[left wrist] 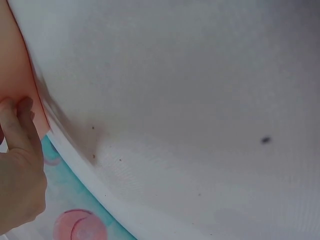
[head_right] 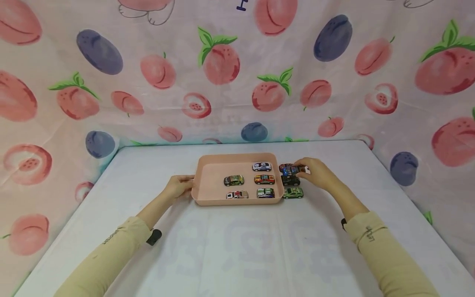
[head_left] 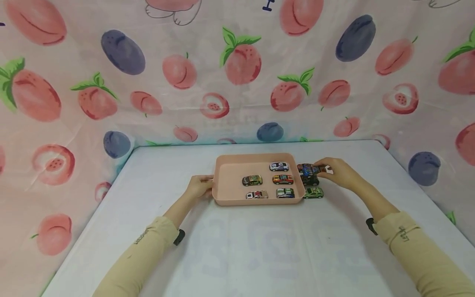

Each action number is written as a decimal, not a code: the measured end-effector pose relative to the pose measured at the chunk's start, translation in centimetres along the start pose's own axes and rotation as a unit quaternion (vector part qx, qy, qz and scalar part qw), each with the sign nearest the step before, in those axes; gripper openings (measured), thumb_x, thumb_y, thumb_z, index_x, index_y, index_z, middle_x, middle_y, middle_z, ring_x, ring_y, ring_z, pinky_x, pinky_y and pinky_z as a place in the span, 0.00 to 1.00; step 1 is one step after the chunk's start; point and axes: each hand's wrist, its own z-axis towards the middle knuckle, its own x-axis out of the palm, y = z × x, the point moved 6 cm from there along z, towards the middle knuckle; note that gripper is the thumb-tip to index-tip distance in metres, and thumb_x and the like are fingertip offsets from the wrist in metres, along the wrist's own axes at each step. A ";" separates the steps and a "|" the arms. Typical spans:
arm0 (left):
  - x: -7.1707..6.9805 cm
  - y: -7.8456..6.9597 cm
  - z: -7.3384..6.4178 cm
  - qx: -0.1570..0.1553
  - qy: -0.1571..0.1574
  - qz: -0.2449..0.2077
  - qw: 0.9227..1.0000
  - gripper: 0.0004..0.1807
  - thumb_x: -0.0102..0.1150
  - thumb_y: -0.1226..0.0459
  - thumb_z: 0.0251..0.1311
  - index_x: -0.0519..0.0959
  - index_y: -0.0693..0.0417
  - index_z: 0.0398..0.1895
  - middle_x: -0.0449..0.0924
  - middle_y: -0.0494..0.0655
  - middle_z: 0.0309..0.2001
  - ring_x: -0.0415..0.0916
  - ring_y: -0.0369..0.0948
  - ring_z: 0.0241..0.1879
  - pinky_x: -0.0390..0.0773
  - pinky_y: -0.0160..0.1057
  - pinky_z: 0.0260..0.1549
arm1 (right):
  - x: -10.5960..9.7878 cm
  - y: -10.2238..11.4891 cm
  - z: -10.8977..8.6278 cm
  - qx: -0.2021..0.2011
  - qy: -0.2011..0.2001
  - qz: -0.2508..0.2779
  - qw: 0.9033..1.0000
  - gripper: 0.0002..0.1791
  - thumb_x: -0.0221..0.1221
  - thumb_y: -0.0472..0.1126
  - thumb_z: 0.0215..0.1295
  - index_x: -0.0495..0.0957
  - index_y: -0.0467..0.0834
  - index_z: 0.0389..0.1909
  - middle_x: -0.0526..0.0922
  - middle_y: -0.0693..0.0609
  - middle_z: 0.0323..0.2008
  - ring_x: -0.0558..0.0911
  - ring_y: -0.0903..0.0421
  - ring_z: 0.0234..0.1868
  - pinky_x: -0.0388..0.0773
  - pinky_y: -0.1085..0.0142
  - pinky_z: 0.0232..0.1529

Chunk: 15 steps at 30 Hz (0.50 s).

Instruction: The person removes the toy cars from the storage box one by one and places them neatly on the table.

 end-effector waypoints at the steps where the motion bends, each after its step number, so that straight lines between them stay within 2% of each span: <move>1: 0.2 -0.4 -0.5 -0.004 -0.005 0.004 1.000 0.21 0.58 0.70 0.59 0.74 0.64 0.57 0.81 0.63 0.48 0.82 0.41 0.32 0.83 0.33 0.29 | 0.0 -0.3 -0.1 -0.002 -0.001 -0.007 1.000 0.17 0.62 0.31 0.58 0.77 0.30 0.48 0.81 0.35 0.43 0.78 0.42 0.43 0.77 0.44 0.48; 3: 0.5 -1.2 -1.4 -0.011 -0.013 0.011 1.000 0.21 0.55 0.71 0.60 0.72 0.66 0.58 0.79 0.65 0.51 0.81 0.38 0.31 0.81 0.29 0.28 | -0.1 -0.9 -0.2 -0.005 -0.001 -0.019 1.000 0.17 0.62 0.31 0.58 0.77 0.29 0.48 0.81 0.35 0.42 0.79 0.42 0.42 0.77 0.43 0.48; 4: 0.8 -2.1 -2.4 -0.026 -0.022 0.021 0.999 0.22 0.53 0.72 0.62 0.71 0.67 0.60 0.76 0.67 0.53 0.81 0.37 0.32 0.81 0.28 0.29 | -0.1 -1.2 -0.2 -0.006 0.001 -0.024 1.000 0.17 0.62 0.31 0.58 0.77 0.29 0.47 0.81 0.35 0.42 0.79 0.42 0.42 0.77 0.43 0.48; 7: 1.0 -3.1 -3.5 -0.033 -0.024 0.021 0.999 0.22 0.51 0.73 0.63 0.69 0.67 0.61 0.75 0.67 0.55 0.79 0.35 0.32 0.78 0.24 0.27 | -0.1 -2.4 -0.1 -0.003 0.005 -0.032 0.999 0.16 0.61 0.31 0.59 0.76 0.29 0.48 0.81 0.34 0.43 0.79 0.40 0.44 0.77 0.43 0.48; 11: 0.9 -3.3 -3.8 -0.037 -0.025 0.016 0.999 0.22 0.50 0.73 0.64 0.68 0.67 0.62 0.74 0.68 0.56 0.78 0.35 0.33 0.77 0.23 0.28 | -0.2 -3.8 0.3 0.004 0.007 -0.036 0.999 0.17 0.60 0.32 0.60 0.76 0.28 0.49 0.81 0.32 0.44 0.78 0.38 0.46 0.76 0.42 0.49; 15: 1.0 -3.2 -3.7 -0.030 -0.025 0.017 0.999 0.21 0.50 0.74 0.63 0.69 0.68 0.61 0.75 0.69 0.54 0.77 0.34 0.29 0.76 0.23 0.24 | -0.4 -5.1 0.6 0.009 0.005 -0.043 0.999 0.16 0.60 0.32 0.60 0.76 0.28 0.48 0.80 0.31 0.44 0.78 0.36 0.46 0.75 0.42 0.49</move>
